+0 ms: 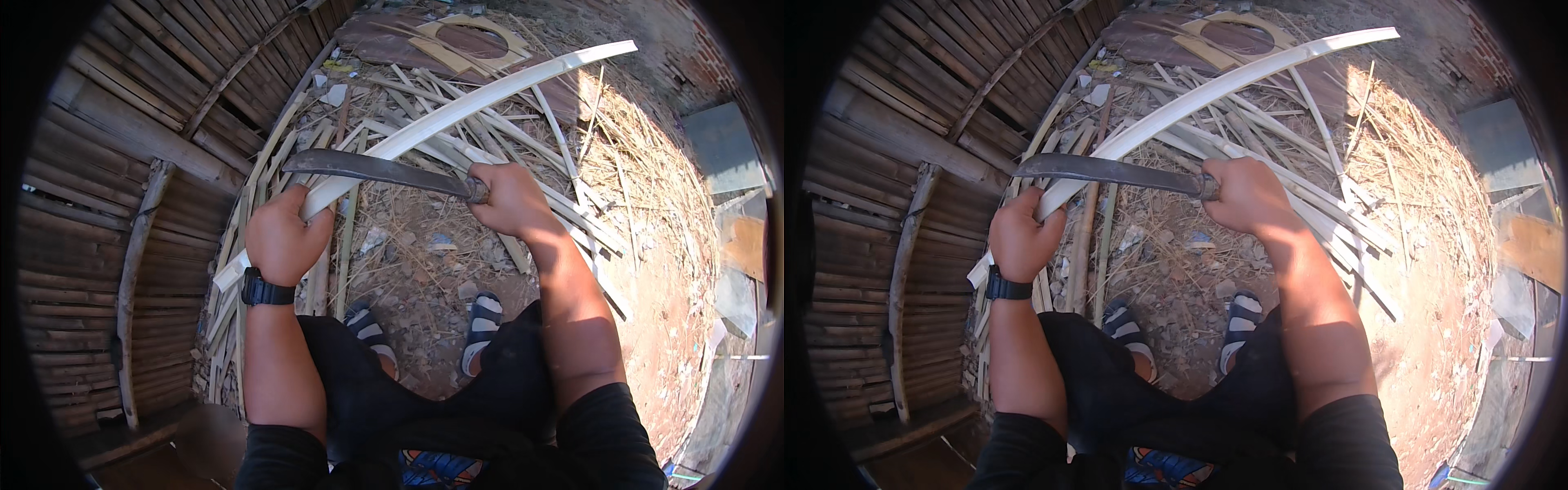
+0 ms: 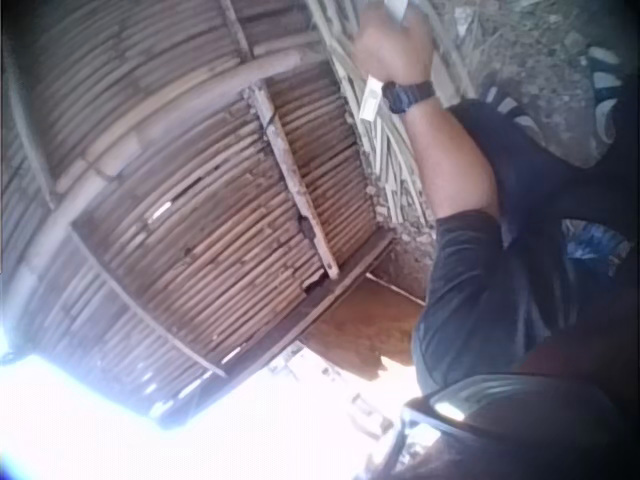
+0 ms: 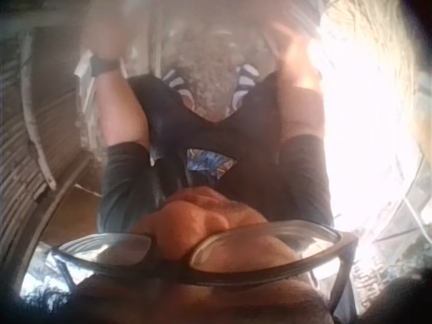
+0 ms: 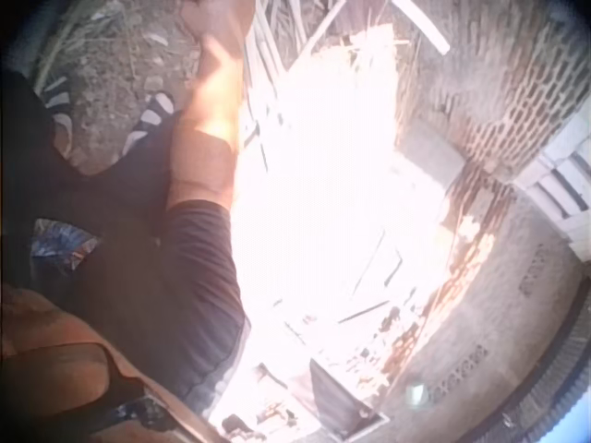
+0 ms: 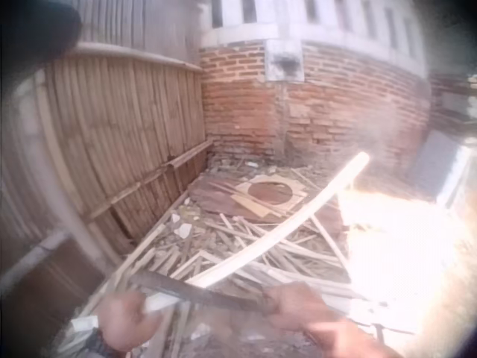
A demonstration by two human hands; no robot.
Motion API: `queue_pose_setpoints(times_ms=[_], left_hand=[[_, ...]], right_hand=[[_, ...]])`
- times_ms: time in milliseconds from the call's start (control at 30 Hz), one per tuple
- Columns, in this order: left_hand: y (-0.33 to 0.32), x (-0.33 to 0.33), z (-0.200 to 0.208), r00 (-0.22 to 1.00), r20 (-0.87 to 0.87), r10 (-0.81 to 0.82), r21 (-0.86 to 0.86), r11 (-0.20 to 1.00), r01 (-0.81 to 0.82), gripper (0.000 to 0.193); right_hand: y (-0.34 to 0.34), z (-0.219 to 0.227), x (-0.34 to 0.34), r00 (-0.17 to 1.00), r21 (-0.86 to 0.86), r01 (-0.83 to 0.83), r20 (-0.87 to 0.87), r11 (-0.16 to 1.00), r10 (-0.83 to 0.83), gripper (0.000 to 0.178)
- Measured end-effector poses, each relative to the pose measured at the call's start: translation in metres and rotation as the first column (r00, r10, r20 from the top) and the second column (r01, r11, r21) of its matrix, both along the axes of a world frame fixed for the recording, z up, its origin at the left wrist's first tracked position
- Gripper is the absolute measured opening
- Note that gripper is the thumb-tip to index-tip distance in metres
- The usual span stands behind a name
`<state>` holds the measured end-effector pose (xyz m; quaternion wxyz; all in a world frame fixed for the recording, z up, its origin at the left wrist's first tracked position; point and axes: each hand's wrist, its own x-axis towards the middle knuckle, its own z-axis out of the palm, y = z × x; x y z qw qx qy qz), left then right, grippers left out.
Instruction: The person sits on the ground and uses a machete to split a long piece of bamboo into thin strips. They hold the bamboo with one hand and repeatedly strike it with the blade to separate the material, occasionally adjusting the piece to continue splitting.
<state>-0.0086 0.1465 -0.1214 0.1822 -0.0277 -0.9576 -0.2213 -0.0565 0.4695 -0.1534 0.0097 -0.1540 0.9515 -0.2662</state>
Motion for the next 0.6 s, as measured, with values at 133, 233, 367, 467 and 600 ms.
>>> queue_pose_setpoints(times_ms=[133,233,367,467,600], left_hand=[[0.001,-0.002,0.006,1.000,0.002,0.005,-0.029,1.000,-0.005,0.027],[0.000,-0.005,0.000,1.000,0.003,0.015,-0.064,0.998,-0.015,0.027],[0.006,-0.004,-0.005,0.998,0.064,-0.002,-0.015,1.000,0.003,0.027],[0.006,-0.001,-0.005,0.995,0.092,-0.035,0.031,0.999,0.032,0.027],[0.003,0.001,0.006,0.995,0.099,-0.009,-0.005,1.000,0.009,0.026]], right_hand=[[0.050,-0.012,-0.019,0.959,-0.195,0.274,0.130,0.942,-0.252,0.037],[0.051,-0.014,-0.017,0.863,-0.274,0.499,0.247,0.822,-0.442,0.041],[0.014,-0.004,-0.001,0.972,-0.100,0.190,0.161,0.977,-0.173,0.041],[0.002,0.011,0.005,0.996,0.108,-0.069,0.065,0.992,0.062,0.042],[0.041,-0.001,-0.013,0.949,-0.230,0.298,0.173,0.926,-0.263,0.041]])
